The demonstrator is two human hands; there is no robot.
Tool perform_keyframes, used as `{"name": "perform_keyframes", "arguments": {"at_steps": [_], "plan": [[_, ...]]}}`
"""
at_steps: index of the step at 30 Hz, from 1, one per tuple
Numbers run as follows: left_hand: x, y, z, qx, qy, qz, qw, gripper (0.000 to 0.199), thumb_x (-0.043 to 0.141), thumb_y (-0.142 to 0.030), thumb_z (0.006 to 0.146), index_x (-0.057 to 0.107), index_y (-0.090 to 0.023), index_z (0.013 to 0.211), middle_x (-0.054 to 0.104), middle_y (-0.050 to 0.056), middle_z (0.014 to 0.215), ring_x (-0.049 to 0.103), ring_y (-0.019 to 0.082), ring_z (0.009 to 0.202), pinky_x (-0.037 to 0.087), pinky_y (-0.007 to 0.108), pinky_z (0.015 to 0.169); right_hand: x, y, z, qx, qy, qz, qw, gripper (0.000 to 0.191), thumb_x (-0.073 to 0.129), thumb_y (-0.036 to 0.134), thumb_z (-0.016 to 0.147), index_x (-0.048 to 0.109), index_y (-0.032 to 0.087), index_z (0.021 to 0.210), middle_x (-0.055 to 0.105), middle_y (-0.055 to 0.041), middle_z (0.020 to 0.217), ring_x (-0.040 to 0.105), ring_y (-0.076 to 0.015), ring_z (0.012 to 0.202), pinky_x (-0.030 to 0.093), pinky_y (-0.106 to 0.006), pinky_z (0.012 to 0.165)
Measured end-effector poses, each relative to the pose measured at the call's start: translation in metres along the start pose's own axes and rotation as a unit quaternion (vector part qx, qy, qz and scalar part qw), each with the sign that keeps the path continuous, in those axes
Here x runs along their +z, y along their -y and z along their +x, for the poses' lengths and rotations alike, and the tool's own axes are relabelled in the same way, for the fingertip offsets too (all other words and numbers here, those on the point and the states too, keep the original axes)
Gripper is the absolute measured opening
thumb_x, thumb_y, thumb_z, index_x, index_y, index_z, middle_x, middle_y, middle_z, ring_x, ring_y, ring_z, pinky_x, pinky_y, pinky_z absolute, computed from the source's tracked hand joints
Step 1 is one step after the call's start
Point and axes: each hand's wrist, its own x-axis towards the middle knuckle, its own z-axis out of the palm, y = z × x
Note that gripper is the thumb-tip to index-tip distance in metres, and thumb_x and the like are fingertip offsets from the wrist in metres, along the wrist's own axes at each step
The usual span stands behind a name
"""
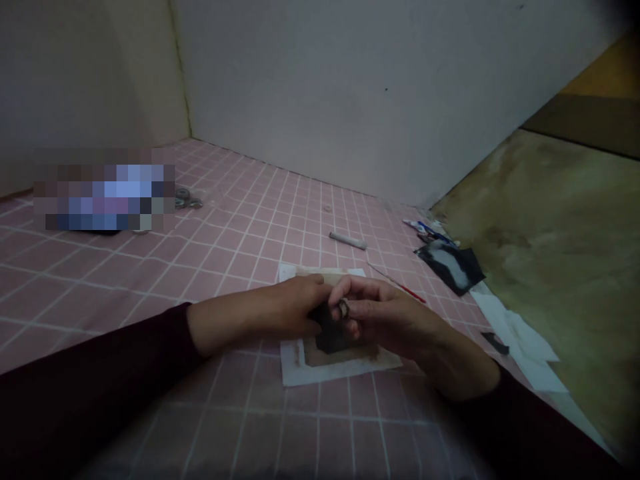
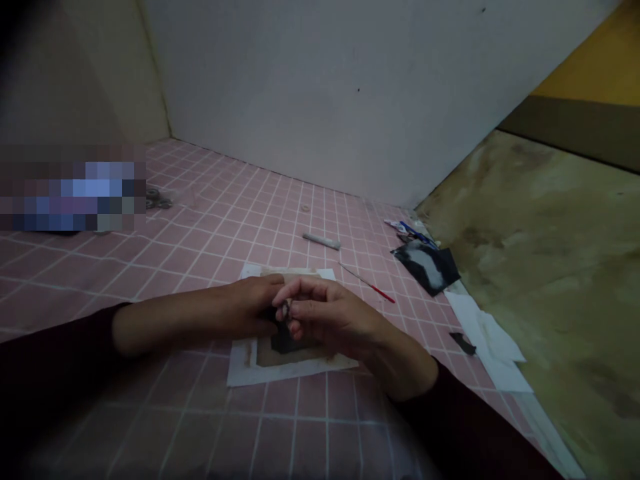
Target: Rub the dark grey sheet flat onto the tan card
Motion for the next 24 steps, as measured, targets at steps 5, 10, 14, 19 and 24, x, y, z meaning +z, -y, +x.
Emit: {"name": "perform_keyframes", "arguments": {"at_steps": [5,10,14,19,24], "plan": [[-0.004,-0.005,0.000,-0.037,0.009,0.027,0.999,0.033,0.067,-0.017,0.072,0.063,-0.020,0.104,0.059,0.004,0.098,0.057,0.018,0.087,0.045,0.028,0.075,-0.012,-0.012,-0.003,-0.024,-0.065,-0.156,0.985,0.014,0.072,0.023,0.082,0.063,0.016,0.091,0.060,0.0023,0.077,0.057,-0.0059,0.064,0.043,-0.018,0.060],[-0.008,-0.011,-0.001,-0.059,0.024,0.035,0.997,0.026,0.068,-0.018,0.074,0.062,-0.018,0.099,0.057,0.004,0.095,0.056,0.017,0.086,0.043,0.026,0.072,-0.016,-0.008,-0.009,-0.048,-0.053,-0.246,0.967,0.015,0.069,0.028,0.085,0.061,0.017,0.091,0.058,0.0012,0.081,0.057,-0.0091,0.070,0.043,-0.022,0.065],[-0.009,-0.012,-0.001,-0.063,0.029,0.038,0.997,0.026,0.067,-0.018,0.075,0.060,-0.018,0.100,0.057,0.003,0.097,0.056,0.017,0.088,0.043,0.026,0.073,-0.016,-0.005,-0.011,-0.056,-0.051,-0.270,0.960,0.016,0.067,0.029,0.087,0.061,0.017,0.095,0.059,0.0005,0.082,0.057,-0.0098,0.072,0.044,-0.022,0.065],[-0.007,-0.009,0.000,-0.060,0.027,0.041,0.997,0.027,0.067,-0.019,0.075,0.059,-0.017,0.101,0.057,0.005,0.098,0.056,0.019,0.088,0.042,0.028,0.072,-0.019,-0.004,-0.012,-0.040,-0.057,-0.286,0.956,0.022,0.070,0.029,0.084,0.059,0.018,0.099,0.061,0.0007,0.081,0.058,-0.0099,0.069,0.045,-0.022,0.061],[-0.006,-0.007,0.001,-0.055,0.029,0.038,0.997,0.022,0.067,-0.020,0.075,0.059,-0.015,0.095,0.056,0.006,0.096,0.055,0.019,0.086,0.041,0.029,0.070,-0.022,0.000,-0.017,-0.041,-0.063,-0.338,0.938,0.016,0.068,0.031,0.086,0.059,0.018,0.088,0.056,0.0020,0.075,0.054,-0.0091,0.064,0.043,-0.022,0.057]]}}
